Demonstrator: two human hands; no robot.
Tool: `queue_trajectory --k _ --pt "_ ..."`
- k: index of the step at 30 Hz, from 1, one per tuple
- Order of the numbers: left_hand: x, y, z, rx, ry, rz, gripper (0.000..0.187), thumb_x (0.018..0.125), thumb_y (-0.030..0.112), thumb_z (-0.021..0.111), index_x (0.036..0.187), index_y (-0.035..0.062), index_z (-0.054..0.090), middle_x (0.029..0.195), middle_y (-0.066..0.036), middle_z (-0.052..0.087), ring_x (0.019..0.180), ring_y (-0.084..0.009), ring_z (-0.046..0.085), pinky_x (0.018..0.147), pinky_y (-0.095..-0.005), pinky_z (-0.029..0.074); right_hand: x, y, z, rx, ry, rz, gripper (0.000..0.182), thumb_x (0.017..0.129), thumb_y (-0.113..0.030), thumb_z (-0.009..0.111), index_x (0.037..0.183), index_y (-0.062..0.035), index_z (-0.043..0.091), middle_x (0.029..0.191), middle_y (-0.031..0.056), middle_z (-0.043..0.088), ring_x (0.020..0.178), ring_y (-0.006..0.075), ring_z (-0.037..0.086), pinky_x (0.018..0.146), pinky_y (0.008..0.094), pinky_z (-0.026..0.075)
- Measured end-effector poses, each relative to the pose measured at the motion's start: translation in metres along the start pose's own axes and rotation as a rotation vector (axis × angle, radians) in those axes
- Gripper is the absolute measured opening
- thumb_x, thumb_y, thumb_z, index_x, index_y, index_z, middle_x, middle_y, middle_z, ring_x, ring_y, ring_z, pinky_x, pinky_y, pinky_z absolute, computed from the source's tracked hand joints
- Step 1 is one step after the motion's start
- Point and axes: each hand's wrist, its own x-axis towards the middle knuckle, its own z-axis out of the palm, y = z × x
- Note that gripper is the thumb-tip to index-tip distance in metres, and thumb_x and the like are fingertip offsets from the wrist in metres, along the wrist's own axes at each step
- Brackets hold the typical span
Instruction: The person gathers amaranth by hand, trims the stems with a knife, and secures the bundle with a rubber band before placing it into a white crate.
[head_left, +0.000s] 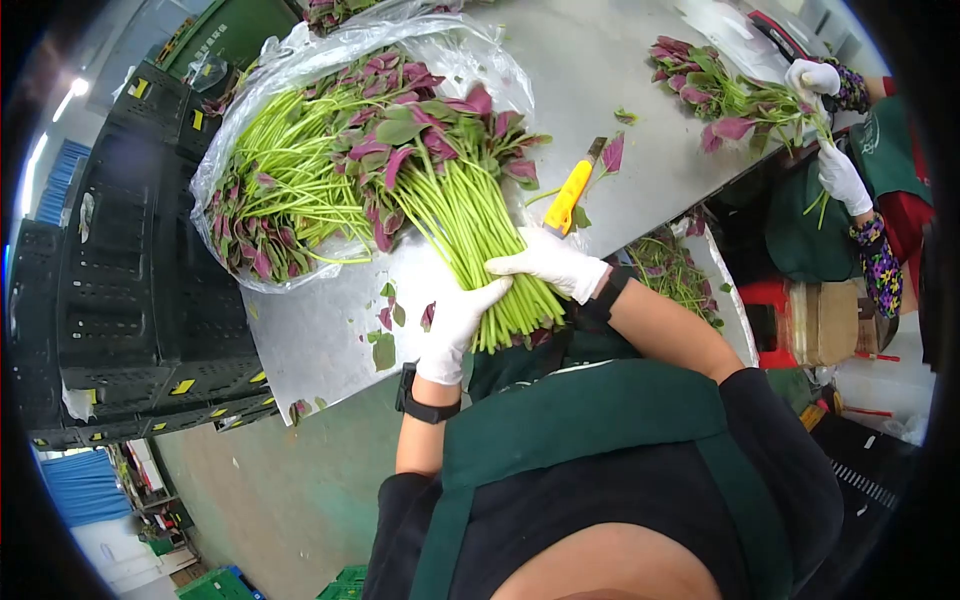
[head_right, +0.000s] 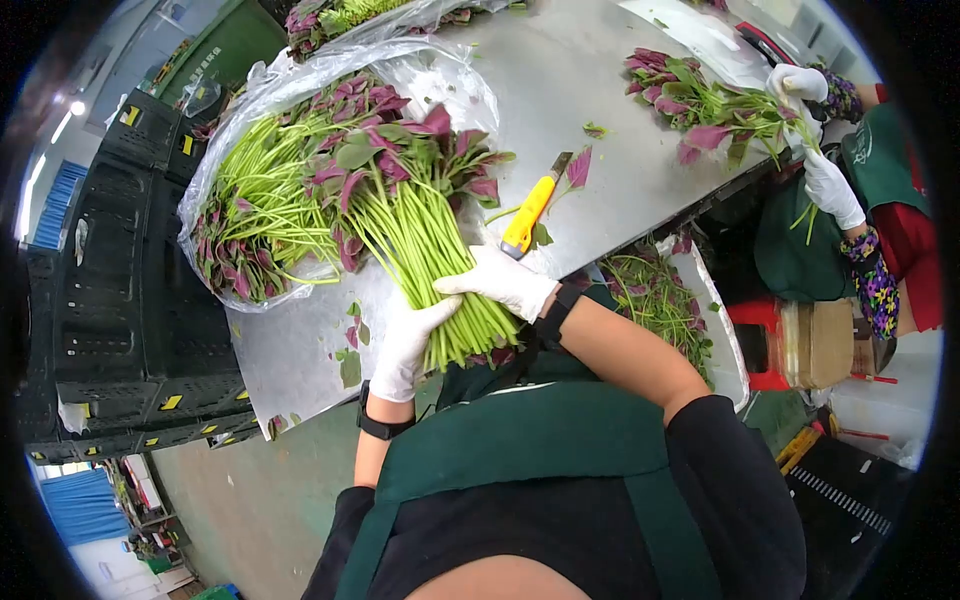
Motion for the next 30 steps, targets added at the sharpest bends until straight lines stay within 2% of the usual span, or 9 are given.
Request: queue_trajectory --k 4,8,10,12,15,22,26,28,30 --pt "-0.001 0.002 -0.024 -0.04 0.056 0.016 0.041 0.084 0.006 0.065 0.124 -0.0002 0.055 0.106 -0.01 0.066 0.088 -0.0172 0.066 0.077 -0.0298 0.055 -0.009 -0.013 -0.025 0.277 -0.079 0.053 0.031 0.086 -0.013 0.067 0.114 -0.0005 0.063 0.096 0.0056 0.067 0.084 0.0131 0.065 0.072 0.029 0.054" --pt "0.003 -0.018 -0.036 -0.351 0.05 -0.166 0.04 0.084 0.007 0.063 0.123 -0.0012 0.057 0.107 -0.013 0.067 0.086 -0.02 0.068 0.075 -0.032 0.057 -0.01 -0.012 -0.028 0.325 -0.096 0.225 0.034 0.087 -0.015 0.069 0.117 -0.0024 0.061 0.098 0.0047 0.067 0.085 0.0141 0.065 0.074 0.0291 0.055" --pt "0.006 -0.024 -0.035 -0.331 0.038 -0.141 0.039 0.086 0.006 0.063 0.124 -0.0016 0.056 0.108 -0.013 0.067 0.09 -0.0209 0.068 0.077 -0.0335 0.057 -0.015 -0.013 -0.015 0.348 -0.068 0.217 0.035 0.087 -0.016 0.071 0.118 -0.0032 0.061 0.1 0.0044 0.067 0.086 0.0138 0.065 0.078 0.0294 0.054" --pt "0.003 -0.024 -0.027 -0.285 0.05 -0.119 0.039 0.087 0.006 0.063 0.125 -0.0005 0.057 0.109 -0.012 0.067 0.091 -0.0207 0.068 0.078 -0.0335 0.057 -0.013 0.0 -0.008 0.251 -0.082 0.05 0.035 0.086 -0.015 0.072 0.116 -0.0027 0.061 0.103 0.005 0.067 0.086 0.0131 0.064 0.077 0.0292 0.054" --pt "0.001 -0.027 -0.024 -0.204 0.035 -0.124 0.04 0.087 0.006 0.065 0.126 0.0011 0.057 0.111 -0.01 0.067 0.093 -0.0194 0.068 0.079 -0.0328 0.057 -0.012 0.001 -0.013 0.013 -0.051 0.089 0.034 0.084 -0.014 0.073 0.114 -0.0021 0.063 0.1 0.0055 0.068 0.083 0.0123 0.064 0.074 0.0283 0.053" --pt "-0.003 -0.012 -0.009 -0.216 0.042 -0.111 0.042 0.091 0.013 0.068 0.129 0.0027 0.053 0.114 -0.007 0.063 0.097 -0.0164 0.064 0.084 -0.0315 0.054 -0.015 0.004 -0.016 -0.056 -0.027 0.127 0.028 0.08 -0.012 0.072 0.105 -0.0022 0.065 0.085 0.0027 0.066 0.075 0.0108 0.061 0.069 0.0263 0.051" --pt "0.012 -0.04 -0.012 -0.093 0.045 0.013 0.044 0.089 0.011 0.07 0.129 0.0024 0.053 0.116 -0.007 0.063 0.098 -0.0174 0.064 0.084 -0.0325 0.054 -0.003 0.033 -0.008 -0.369 0.024 -0.25 0.035 0.075 -0.009 0.068 0.11 -0.0008 0.065 0.09 0.0059 0.068 0.083 0.0152 0.063 0.076 0.0273 0.051" --pt "0.012 -0.04 -0.01 -0.175 0.057 -0.019 0.044 0.089 0.01 0.07 0.128 0.0024 0.053 0.117 -0.008 0.063 0.098 -0.0178 0.064 0.084 -0.0329 0.054 -0.005 0.024 -0.007 -0.442 0.043 -0.218 0.033 0.076 -0.009 0.067 0.108 -0.0007 0.065 0.091 0.0071 0.068 0.083 0.0147 0.063 0.075 0.0275 0.051" --pt "0.009 -0.036 -0.01 -0.222 0.088 -0.101 0.036 0.086 0.008 0.07 0.119 0.0009 0.057 0.104 -0.008 0.066 0.086 -0.0164 0.065 0.076 -0.03 0.054 -0.005 0.016 -0.011 -0.48 0.029 -0.144 0.031 0.077 -0.009 0.067 0.107 -0.0005 0.064 0.092 0.008 0.069 0.083 0.0142 0.064 0.074 0.0279 0.051"
